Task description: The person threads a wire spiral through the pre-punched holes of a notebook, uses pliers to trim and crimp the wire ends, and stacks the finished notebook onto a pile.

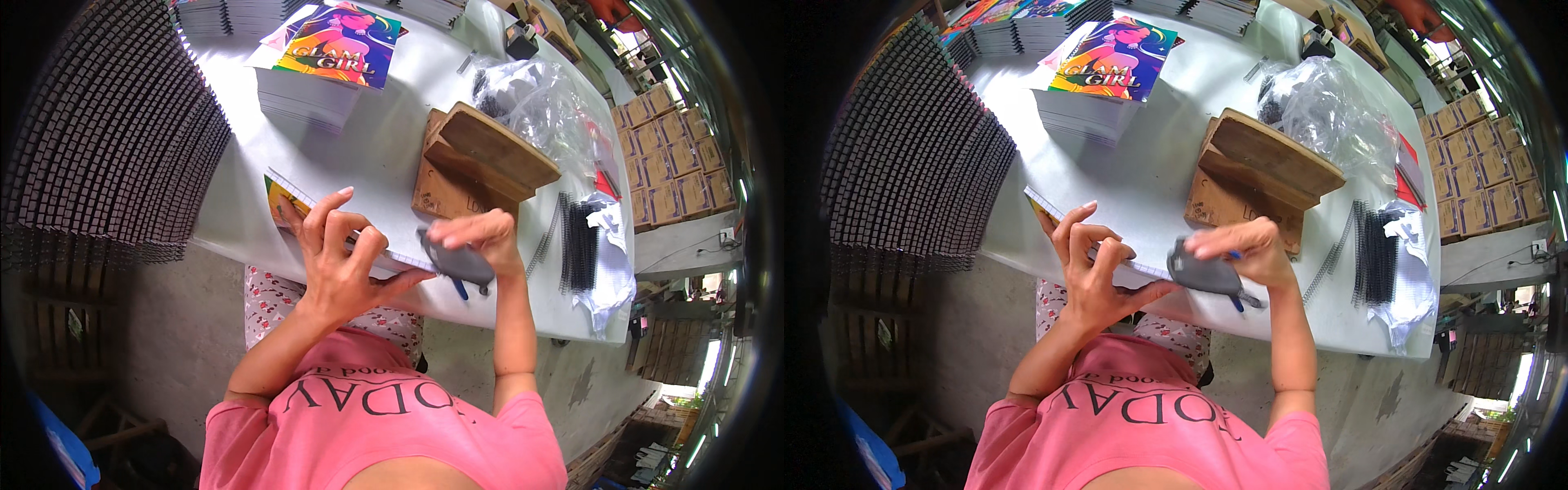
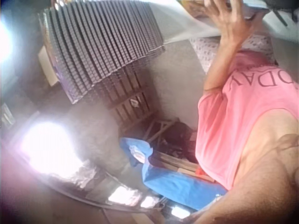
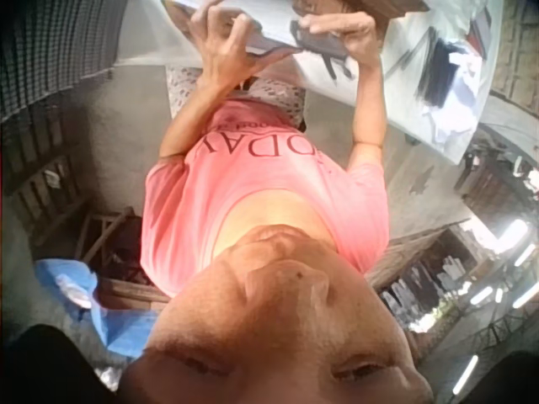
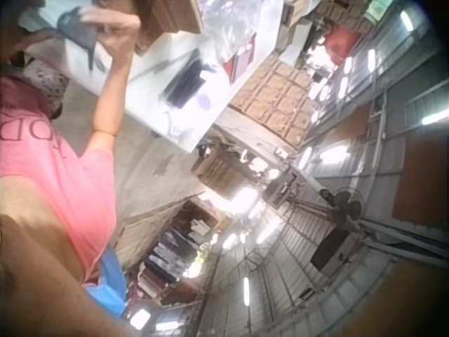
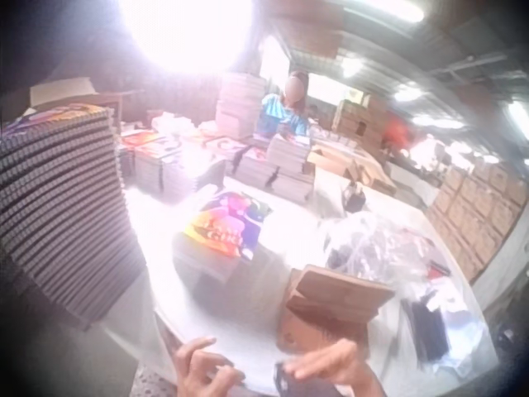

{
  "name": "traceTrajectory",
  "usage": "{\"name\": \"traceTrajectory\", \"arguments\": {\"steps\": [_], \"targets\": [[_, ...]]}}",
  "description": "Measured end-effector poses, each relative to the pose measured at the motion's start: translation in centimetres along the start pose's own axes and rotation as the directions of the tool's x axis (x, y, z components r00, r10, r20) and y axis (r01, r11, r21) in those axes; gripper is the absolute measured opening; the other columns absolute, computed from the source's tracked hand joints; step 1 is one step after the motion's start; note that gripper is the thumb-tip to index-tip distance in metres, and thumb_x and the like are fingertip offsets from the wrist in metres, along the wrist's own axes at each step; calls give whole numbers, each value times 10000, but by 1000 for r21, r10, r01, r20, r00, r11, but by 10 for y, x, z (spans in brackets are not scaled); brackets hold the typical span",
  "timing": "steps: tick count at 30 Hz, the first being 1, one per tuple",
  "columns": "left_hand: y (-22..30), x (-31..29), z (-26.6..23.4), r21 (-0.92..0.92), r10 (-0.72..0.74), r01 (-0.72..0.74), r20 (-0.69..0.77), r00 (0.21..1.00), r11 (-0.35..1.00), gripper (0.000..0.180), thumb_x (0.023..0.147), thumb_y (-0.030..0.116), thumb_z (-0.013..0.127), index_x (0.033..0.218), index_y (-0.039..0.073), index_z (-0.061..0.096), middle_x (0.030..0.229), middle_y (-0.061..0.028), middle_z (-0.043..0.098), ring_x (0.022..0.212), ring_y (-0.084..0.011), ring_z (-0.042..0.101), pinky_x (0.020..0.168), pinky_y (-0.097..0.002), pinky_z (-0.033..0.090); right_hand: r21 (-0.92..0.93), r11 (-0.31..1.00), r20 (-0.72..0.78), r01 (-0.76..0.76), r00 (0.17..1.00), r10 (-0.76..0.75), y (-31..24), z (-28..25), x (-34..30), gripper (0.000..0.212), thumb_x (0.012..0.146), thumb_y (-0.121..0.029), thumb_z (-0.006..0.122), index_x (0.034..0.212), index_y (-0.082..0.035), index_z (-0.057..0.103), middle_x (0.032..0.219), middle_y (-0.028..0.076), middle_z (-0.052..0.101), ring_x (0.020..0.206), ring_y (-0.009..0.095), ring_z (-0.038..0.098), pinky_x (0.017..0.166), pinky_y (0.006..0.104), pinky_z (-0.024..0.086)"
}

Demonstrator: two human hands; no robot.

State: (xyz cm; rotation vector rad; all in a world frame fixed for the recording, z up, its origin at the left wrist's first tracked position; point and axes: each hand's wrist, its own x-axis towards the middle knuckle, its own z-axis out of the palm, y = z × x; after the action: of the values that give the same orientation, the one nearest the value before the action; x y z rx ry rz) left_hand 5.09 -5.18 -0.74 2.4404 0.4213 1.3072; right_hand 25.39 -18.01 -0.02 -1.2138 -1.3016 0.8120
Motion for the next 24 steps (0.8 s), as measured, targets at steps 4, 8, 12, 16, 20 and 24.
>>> {"name": "traceTrajectory", "arguments": {"steps": [4, 8, 12, 16, 20, 24], "targets": [[-5, 1, 3, -6, -40, 40, -18, 999, 999, 486, 586, 491, 786, 712, 103, 521, 835, -61, 466, 1128, -320, 421, 973, -588, 206, 429, 848, 66, 312, 925, -374, -8, 8, 8, 180, 618, 19, 735, 793, -19, 715, 876, 205, 677, 887, 303, 667, 904, 413, 488], [-8, 6, 1, -34, -62, 62, -17, 998, 998, 480, 608, 513, 760, 710, 110, 521, 829, -55, 465, 1132, -306, 434, 1002, -602, 181, -296, 955, -182, 37, 979, -94, -12, 0, 18, 110, 673, 47, 695, 741, -37, 715, 839, 180, 685, 858, 285, 677, 868, 413, 509], [-11, 3, -1, -40, -92, 91, -22, 995, 995, 491, 592, 526, 749, 718, 107, 527, 824, -57, 461, 1124, -298, 444, 1028, -593, 148, -121, 954, 12, 276, 961, -276, -23, 24, 25, 145, 637, 54, 675, 749, -28, 714, 821, 182, 685, 769, 271, 685, 789, 347, 537], [-12, 4, 0, -43, -61, 61, 8, 998, 997, 473, 600, 513, 740, 723, 108, 528, 824, -58, 459, 1124, -290, 448, 1056, -591, 103, 281, 839, -226, 466, 882, -414, -18, 37, 28, 149, 642, 33, 695, 769, -42, 716, 827, 164, 691, 793, 256, 686, 793, 361, 533], [-12, 5, -1, -100, -128, 124, -39, 991, 987, 497, 588, 524, 731, 824, 120, 566, 840, -52, 478, 1128, -273, 450, 1058, -628, 26, -314, 944, -221, -99, 975, 28, -18, 31, 45, 95, 658, -3, 698, 736, -56, 710, 835, 173, 689, 780, 257, 688, 797, 364, 530], [-18, 6, -2, -138, -133, 129, -21, 991, 982, 600, 506, 519, 759, 933, 141, 570, 907, -40, 483, 1137, -268, 445, 994, -718, 7, -10, 940, -72, 342, 937, -342, -22, 48, 45, 69, 662, -19, 704, 727, -39, 709, 823, 149, 692, 725, 183, 681, 752, 328, 540]]}}
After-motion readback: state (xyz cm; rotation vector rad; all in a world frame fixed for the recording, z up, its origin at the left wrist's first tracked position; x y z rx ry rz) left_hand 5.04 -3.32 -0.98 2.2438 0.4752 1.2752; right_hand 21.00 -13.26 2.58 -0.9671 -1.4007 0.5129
